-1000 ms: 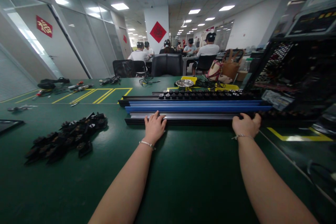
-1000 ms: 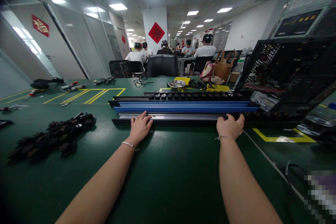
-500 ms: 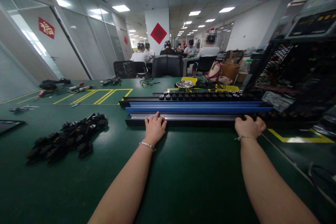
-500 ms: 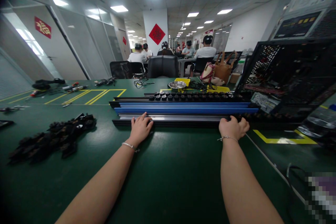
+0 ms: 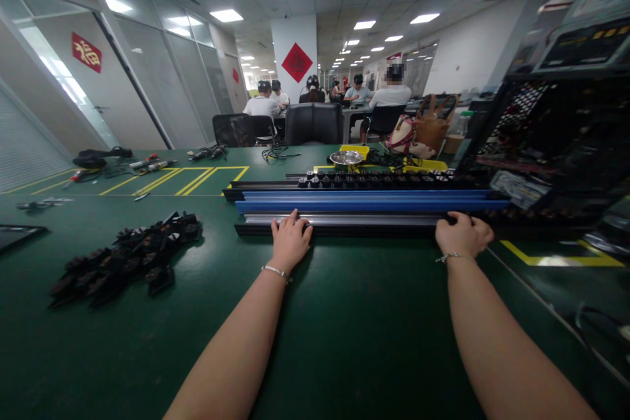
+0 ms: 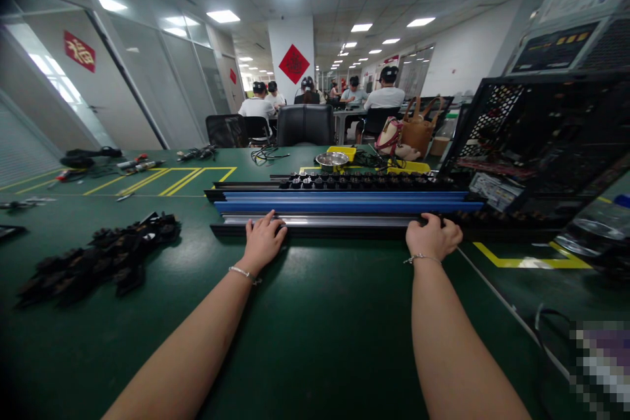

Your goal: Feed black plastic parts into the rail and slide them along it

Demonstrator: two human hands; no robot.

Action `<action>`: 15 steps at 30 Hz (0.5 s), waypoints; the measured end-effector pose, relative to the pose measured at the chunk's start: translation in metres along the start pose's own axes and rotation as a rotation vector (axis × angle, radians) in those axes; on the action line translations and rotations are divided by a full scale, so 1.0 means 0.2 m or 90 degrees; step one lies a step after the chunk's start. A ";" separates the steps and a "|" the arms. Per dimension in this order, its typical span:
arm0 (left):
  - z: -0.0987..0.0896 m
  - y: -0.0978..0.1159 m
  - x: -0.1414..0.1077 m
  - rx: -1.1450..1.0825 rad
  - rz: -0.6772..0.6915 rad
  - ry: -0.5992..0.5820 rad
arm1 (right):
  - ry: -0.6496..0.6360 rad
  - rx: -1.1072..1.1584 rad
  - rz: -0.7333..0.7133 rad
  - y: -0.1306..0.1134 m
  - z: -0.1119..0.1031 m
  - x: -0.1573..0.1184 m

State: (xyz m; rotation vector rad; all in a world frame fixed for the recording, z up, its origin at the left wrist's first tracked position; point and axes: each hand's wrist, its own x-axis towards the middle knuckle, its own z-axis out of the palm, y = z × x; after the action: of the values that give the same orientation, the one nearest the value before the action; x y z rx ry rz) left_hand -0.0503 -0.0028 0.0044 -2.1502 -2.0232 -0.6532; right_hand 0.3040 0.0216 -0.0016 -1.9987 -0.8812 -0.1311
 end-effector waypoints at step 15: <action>0.00 0.00 0.00 0.008 0.006 0.003 | 0.016 -0.018 -0.036 -0.05 -0.03 -0.03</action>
State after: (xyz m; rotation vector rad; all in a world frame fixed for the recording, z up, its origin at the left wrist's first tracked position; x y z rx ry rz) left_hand -0.0502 -0.0035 0.0050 -2.1467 -2.0086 -0.6422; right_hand 0.2935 0.0172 0.0061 -1.9950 -0.9245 -0.2010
